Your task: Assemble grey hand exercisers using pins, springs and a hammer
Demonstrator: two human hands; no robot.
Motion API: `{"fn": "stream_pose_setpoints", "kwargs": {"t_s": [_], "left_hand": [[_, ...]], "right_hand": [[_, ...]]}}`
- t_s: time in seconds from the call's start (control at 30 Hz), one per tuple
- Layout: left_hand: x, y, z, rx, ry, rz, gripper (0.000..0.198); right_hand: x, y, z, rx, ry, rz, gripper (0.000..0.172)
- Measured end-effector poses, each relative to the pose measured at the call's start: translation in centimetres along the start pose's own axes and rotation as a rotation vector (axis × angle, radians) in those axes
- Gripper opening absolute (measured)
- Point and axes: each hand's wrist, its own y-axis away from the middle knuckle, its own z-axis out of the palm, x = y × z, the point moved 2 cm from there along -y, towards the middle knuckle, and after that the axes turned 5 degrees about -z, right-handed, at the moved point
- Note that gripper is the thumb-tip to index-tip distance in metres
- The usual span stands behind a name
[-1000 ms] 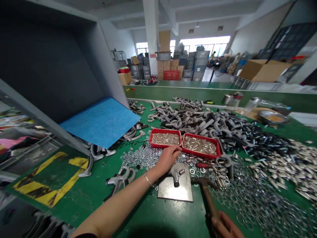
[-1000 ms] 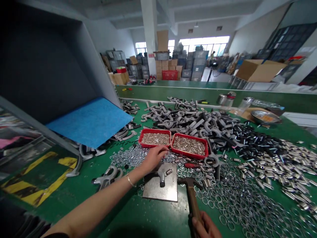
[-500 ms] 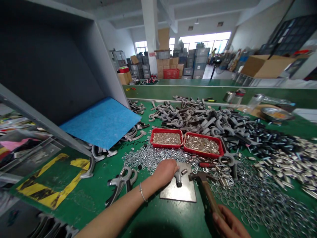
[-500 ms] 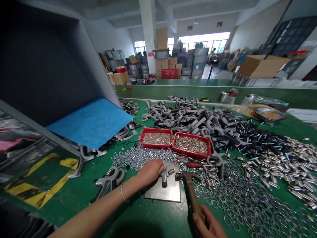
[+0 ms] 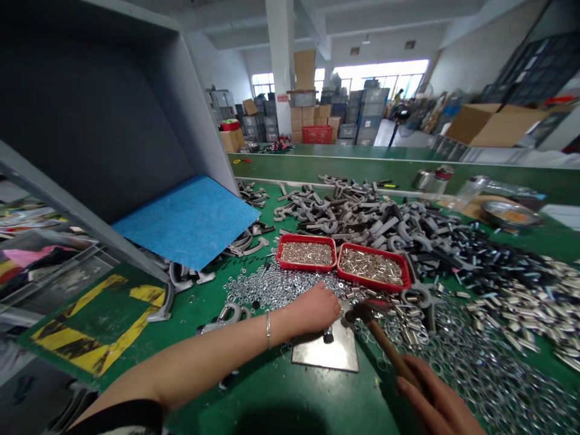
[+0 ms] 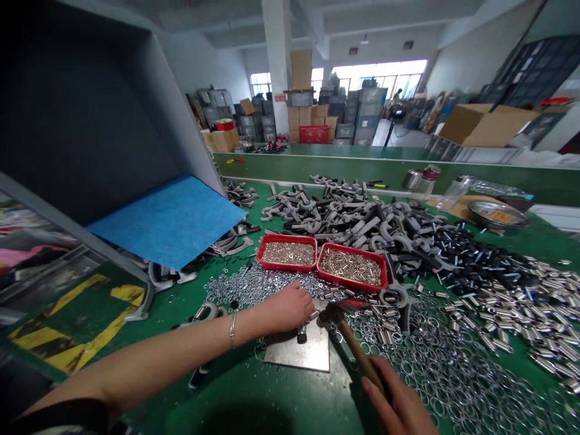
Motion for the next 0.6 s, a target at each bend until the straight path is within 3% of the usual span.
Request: {"fn": "stream_pose_setpoints", "kwargs": {"t_s": [0.1,0.17,0.3,0.43,0.5,0.6], "left_hand": [[0.1,1.6,0.5,0.101,0.117,-0.232,0.087],[0.5,3.0,1.7,0.143,0.284,-0.392,0.108],[1.3,4.5,3.8,0.138,0.485,-0.502,0.107],[1.1,4.3,3.6,0.105,0.535,-0.508,0.108],[1.0,4.4,3.1,0.092,0.565,-0.505,0.105],[1.6,5.1,2.7,0.176,0.66,-0.537,0.096]], "right_hand": [[-1.3,-0.5,-1.2,0.03,0.128,-0.095,0.05],[-2.4,-0.7,-1.2,0.037,0.18,-0.143,0.048],[-4.1,-2.1,0.1,-0.034,0.264,-0.224,0.042],[-3.1,-4.2,0.9,-0.166,0.257,-0.172,0.038],[-2.0,-4.9,0.6,-0.126,0.22,-0.129,0.043],[-1.2,-5.5,0.1,0.126,0.275,-0.25,0.052]]}}
